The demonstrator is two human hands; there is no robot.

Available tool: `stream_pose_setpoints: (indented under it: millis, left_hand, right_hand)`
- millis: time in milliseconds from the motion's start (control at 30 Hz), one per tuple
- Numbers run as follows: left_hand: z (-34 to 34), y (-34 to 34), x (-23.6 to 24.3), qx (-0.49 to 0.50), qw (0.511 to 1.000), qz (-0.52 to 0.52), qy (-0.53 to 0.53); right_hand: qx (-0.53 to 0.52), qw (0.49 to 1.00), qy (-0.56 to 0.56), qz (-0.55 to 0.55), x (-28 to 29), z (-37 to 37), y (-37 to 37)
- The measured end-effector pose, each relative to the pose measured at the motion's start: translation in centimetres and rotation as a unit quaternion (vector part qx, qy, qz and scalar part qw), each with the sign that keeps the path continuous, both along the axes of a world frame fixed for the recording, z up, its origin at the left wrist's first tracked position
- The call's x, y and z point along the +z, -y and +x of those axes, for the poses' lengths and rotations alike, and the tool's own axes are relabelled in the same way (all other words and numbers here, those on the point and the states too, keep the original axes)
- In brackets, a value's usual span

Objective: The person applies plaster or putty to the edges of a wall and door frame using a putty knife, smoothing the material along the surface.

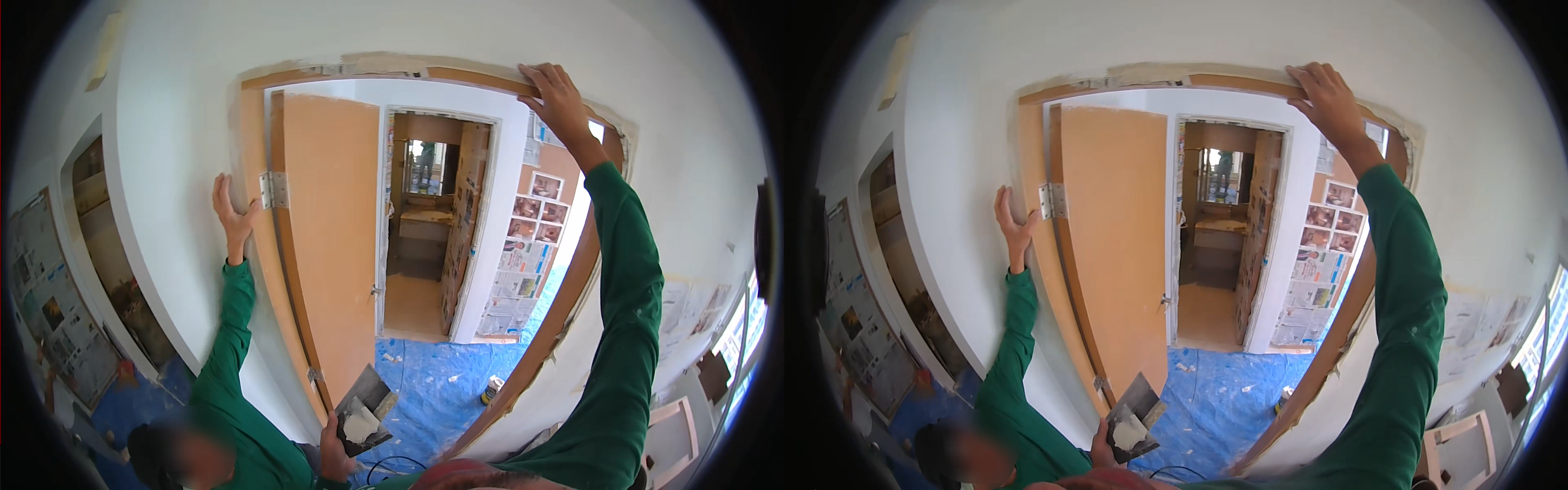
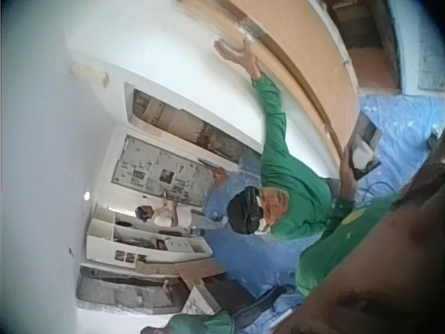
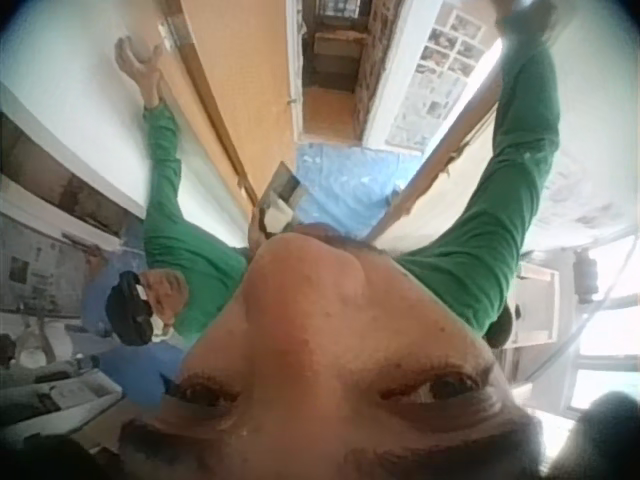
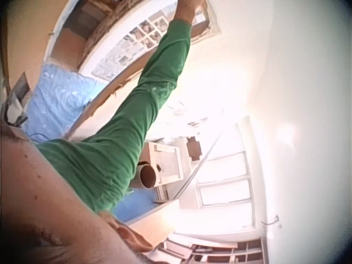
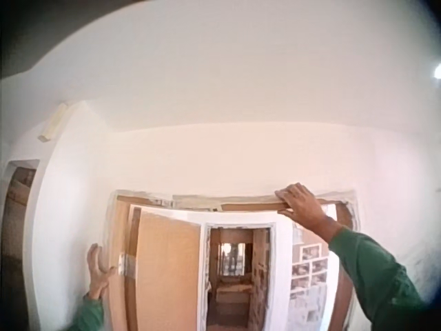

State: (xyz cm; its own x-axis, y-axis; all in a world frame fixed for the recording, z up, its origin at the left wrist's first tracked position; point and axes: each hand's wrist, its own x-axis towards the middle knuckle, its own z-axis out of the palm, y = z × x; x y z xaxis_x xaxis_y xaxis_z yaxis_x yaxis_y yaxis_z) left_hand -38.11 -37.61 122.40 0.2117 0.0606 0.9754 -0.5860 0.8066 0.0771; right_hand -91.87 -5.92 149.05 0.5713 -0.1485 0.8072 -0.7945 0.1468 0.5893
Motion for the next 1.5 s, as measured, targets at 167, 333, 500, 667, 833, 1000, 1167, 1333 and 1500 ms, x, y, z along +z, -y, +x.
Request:
stream_pose_setpoints:
  millis: [167, 333, 500, 667, 833, 1000, 1167, 1333, 1500]
  left_hand:
    - [1.0, 0.0, 0.4, 0.000, 1.000, -0.014, 0.009]
    - [0.6, 1.0, 0.3, -0.005, 0.998, -0.057, 0.022]
    - [0.0, -0.1, 0.2, 0.015, 0.998, -0.040, 0.038]
    - [-0.2, -0.6, 0.2, 0.011, 0.998, -0.048, 0.040]
    - [-0.4, -0.5, 0.1, 0.018, 0.997, -0.055, 0.042]
    - [-0.8, -0.7, 0.1, 0.021, 0.998, -0.046, 0.045]
    - [-0.7, -0.5, -0.1, 0.009, 0.998, -0.053, 0.046]
    - [-0.3, -0.2, 0.0, 0.012, 0.997, -0.055, 0.050]
    - [-0.3, -0.1, 0.0, 0.015, 0.997, -0.059, 0.054]
  right_hand:
    - [0.017, 1.000, -0.011, -0.008, 1.2, 0.1, 0.2]
    - [-0.026, 0.999, -0.003, -0.034, 1.0, -1.0, -0.1]
    - [-0.014, 0.997, 0.058, -0.051, 0.1, -4.4, -3.5]
    - [-0.058, 0.991, 0.100, -0.070, -0.6, -9.2, -7.1]
    - [-0.073, 0.979, 0.159, -0.101, -1.0, -13.0, -9.6]
    - [-0.054, 0.976, 0.189, -0.095, 1.2, -14.7, -13.0]
    - [-0.083, 0.968, 0.221, -0.086, 1.1, -15.7, -12.3]
    - [-0.022, 0.970, 0.203, -0.132, 1.0, -15.8, -12.2]
    - [-0.071, 0.969, 0.224, -0.073, 0.3, -16.0, -11.5]
